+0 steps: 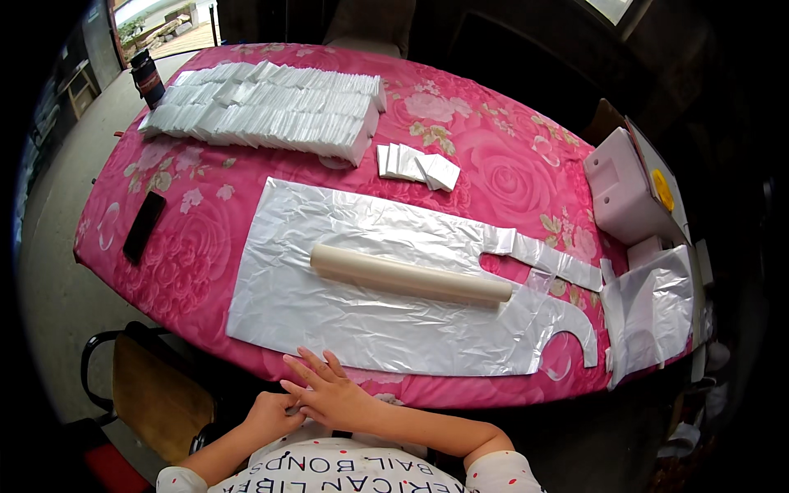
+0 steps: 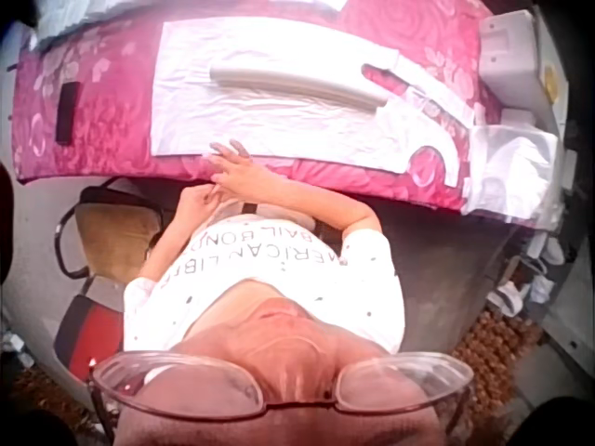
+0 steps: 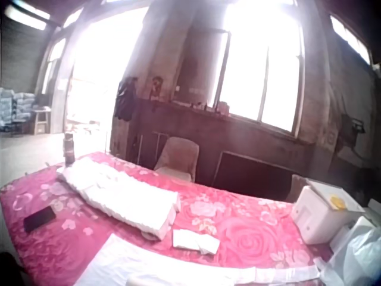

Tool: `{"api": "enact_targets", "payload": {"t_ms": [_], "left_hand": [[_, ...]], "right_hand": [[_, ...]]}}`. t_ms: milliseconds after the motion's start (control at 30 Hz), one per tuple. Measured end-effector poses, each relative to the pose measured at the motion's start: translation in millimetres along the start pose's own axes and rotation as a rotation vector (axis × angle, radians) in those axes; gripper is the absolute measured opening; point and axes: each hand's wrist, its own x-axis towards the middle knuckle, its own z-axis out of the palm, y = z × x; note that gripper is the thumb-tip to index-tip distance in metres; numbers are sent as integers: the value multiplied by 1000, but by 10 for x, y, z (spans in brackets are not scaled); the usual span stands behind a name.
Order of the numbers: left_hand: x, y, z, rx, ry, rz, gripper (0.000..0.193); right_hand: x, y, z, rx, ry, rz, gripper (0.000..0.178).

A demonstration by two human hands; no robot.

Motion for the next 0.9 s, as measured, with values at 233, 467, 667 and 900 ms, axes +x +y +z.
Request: {"api": "enact_targets", "payload": {"t_ms": [233, 467, 667, 900], "left_hand": [[219, 230, -137, -39, 182, 283, 25], [370, 350, -156, -69, 5, 294, 26], [516, 361, -221, -91, 16, 322, 24], [503, 386, -194, -91, 116, 340, 23]], "right_hand": [[-169, 708, -1020, 557, 180, 72, 10], [385, 2570, -1863, 749, 1078, 542, 18], [371, 3281, -2048, -17, 807, 1131, 40], [-751, 1914, -1533, -250, 743, 663, 48]]}}
